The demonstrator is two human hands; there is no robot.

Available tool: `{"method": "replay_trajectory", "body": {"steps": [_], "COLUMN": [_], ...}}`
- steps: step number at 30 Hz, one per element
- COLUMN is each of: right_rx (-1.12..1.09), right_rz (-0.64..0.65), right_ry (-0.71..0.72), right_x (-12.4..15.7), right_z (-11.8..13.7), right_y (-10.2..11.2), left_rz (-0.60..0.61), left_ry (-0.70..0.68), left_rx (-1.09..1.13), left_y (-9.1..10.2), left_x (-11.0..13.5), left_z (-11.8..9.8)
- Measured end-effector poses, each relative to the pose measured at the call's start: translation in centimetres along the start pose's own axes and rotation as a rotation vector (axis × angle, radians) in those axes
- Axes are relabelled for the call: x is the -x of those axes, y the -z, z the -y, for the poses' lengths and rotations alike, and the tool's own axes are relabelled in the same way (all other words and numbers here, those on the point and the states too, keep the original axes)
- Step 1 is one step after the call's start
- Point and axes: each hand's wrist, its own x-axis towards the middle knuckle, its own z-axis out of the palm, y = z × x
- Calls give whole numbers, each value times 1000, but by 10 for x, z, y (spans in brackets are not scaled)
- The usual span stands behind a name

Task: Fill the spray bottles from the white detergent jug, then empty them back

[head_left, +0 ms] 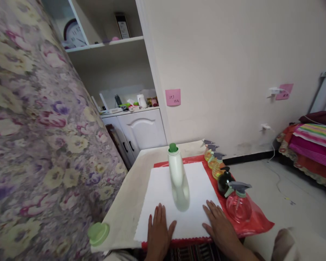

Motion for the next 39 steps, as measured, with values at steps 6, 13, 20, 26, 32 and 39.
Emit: {"method": "replay_trajectory", "body": {"steps": [6,13,20,26,32,39], "right_rx": [0,-44,-57,-100,-137,-129], "right_rz": [-2,43,48,50,83,134], "right_ry": [15,-50,-61,-74,40,33], "right_x": [-2,3,17,22,36,40], "right_z": [0,8,21,32,54,56], "right_y": [5,11,11,18,5,-3], "left_rz": [45,60,72,103,111,-36], "left_ry": [46,61,25,-16,-188,-186], "left_rx": [-16,-10,27,73,78,5], "left_y": [3,4,7,0,-21,-19], "left_x": [6,15,25,33,48,53], "left_z": [-3,-10,-16,-25,-38,-47]}}
